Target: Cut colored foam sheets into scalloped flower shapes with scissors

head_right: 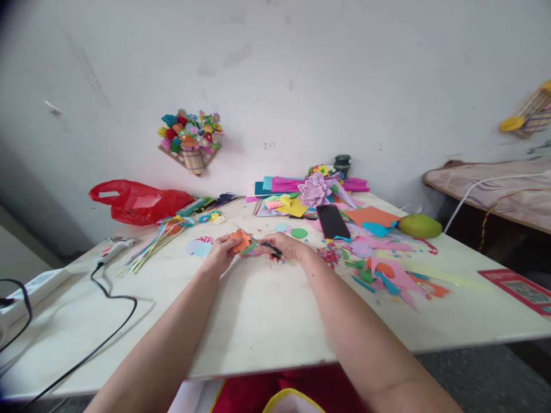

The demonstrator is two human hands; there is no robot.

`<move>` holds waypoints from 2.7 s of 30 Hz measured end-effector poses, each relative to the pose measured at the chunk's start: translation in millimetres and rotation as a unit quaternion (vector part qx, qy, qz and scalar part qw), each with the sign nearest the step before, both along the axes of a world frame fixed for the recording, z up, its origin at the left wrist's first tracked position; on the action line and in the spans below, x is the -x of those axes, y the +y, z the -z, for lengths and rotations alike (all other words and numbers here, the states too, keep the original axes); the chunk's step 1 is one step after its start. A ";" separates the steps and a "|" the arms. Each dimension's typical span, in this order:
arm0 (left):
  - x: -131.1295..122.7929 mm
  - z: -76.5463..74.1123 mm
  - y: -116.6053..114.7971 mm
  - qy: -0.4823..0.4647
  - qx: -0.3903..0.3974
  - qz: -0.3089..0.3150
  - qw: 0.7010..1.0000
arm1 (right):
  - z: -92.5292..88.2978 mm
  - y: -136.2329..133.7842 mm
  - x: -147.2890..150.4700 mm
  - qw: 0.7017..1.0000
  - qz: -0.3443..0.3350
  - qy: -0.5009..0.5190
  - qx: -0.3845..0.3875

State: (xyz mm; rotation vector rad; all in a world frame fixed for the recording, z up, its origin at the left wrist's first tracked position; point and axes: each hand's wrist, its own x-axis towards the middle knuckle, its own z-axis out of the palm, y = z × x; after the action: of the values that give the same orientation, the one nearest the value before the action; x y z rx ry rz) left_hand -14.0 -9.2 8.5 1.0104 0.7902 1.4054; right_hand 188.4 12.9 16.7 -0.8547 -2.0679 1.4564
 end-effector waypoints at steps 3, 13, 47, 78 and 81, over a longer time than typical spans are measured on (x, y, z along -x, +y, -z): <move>-0.4 -0.7 -0.5 -0.001 0.000 -0.003 1.000 | 0.2 -0.2 -0.7 1.000 -0.003 0.001 0.002; 0.1 0.3 0.4 -0.002 0.000 -0.003 1.000 | -1.0 -1.1 -0.7 1.000 -0.001 0.002 0.005; -0.8 -5.2 -3.0 0.012 0.009 -0.024 1.000 | 0.7 3.0 1.0 0.998 0.005 0.031 0.061; 4.5 3.9 4.4 0.001 -0.001 -0.022 1.000 | 8.9 10.3 0.7 0.995 0.009 0.052 0.089; 5.3 4.5 4.5 0.007 0.002 -0.020 1.000 | 8.4 10.0 1.2 0.995 0.008 0.050 0.091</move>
State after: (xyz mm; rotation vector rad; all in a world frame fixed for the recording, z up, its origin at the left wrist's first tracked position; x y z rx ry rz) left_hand -19.2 -4.7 4.0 1.0073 0.8259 1.4325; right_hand 187.2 22.8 8.3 -0.8462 -1.8724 1.6639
